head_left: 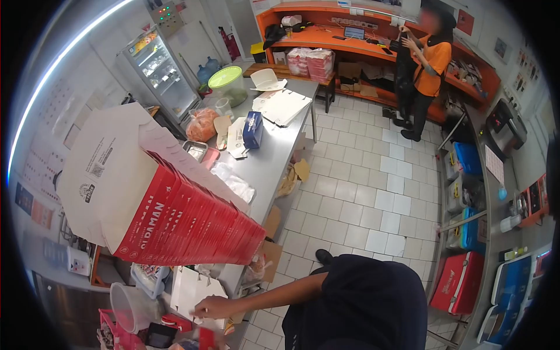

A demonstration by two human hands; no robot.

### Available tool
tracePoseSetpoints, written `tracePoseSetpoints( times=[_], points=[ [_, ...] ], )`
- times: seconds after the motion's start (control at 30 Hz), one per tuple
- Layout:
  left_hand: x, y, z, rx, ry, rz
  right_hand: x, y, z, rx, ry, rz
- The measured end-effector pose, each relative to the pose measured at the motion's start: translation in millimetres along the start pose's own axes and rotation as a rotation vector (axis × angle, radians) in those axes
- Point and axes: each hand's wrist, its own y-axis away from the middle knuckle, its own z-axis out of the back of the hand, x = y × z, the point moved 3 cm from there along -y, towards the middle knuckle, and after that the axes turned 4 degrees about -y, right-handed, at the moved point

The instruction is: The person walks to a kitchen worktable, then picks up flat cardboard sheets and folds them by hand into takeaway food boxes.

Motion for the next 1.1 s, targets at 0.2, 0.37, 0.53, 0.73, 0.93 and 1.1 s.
tracePoseSetpoints(
  times=[0.2,0.37,0.53,0.73,0.93,1.1],
  points=[
    [-9.5,2.5,-6.9,0.046,0.103,-0.003,6.1,17.7,-29.2,0.263,-0.747,-0.643],
    [-15.6,4.8,-12.8,0.085,0.196,-0.001,-16.2,3.2,-32.5,-0.412,-0.355,0.062],
    [-22.1,8.9,-16.4,0.129,0.293,0.016,-7.5,13.8,-45.9,-0.145,-0.684,-0.333],
    [-25.8,17.5,-16.7,0.146,0.400,0.060,8.7,13.4,-57.6,0.061,-0.804,-0.434],
    [-24.6,31.0,-19.5,0.181,0.554,0.141,30.3,11.9,-43.4,0.226,-0.684,-0.442],
    [-24.8,31.5,4.4,0.066,0.975,0.485,-23.8,-4.7,-30.4,0.068,-0.510,-0.281]
  ],
)
